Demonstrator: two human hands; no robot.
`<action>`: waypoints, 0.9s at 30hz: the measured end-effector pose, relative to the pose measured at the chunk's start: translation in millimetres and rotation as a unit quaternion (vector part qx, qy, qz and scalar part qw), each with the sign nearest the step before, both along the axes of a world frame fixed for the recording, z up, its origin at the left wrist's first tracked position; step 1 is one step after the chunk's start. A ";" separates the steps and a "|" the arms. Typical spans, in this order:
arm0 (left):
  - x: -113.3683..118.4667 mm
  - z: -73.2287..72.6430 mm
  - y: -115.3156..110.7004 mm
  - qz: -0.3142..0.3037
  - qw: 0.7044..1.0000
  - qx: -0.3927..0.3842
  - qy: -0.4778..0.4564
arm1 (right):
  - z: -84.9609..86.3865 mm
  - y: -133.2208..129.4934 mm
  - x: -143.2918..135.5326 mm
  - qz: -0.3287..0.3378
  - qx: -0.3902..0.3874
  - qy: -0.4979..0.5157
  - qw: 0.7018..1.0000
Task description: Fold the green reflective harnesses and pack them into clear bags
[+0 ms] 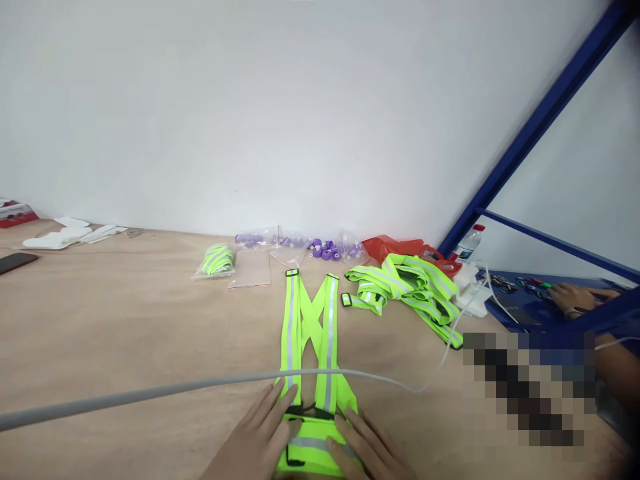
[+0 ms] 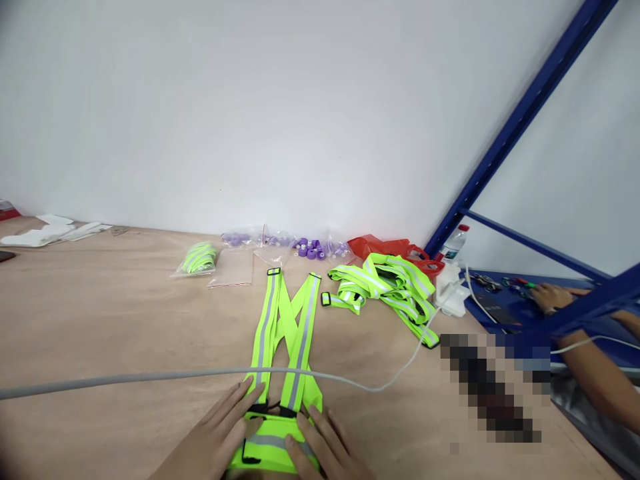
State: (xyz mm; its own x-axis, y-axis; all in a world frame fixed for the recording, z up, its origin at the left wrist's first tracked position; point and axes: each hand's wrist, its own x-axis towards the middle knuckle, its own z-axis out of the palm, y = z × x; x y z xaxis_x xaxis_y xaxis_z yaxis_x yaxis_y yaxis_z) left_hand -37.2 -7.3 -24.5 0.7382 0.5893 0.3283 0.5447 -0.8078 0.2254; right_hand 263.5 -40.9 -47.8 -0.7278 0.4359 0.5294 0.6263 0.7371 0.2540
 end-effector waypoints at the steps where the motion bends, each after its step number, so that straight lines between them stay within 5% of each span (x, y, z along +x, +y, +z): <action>1: -1.0 -2.9 -1.0 -0.006 1.000 0.015 0.008 | -0.9 -2.4 0.2 -0.002 0.005 -0.003 1.000; 11: -4.6 -14.9 -18.2 -0.009 1.000 0.023 -0.002 | -3.1 -21.2 -1.5 0.008 -0.012 0.048 0.999; 27: -5.3 7.9 -23.0 -0.021 0.999 -0.027 0.001 | 39.1 -23.5 -13.0 0.010 -0.126 0.105 0.986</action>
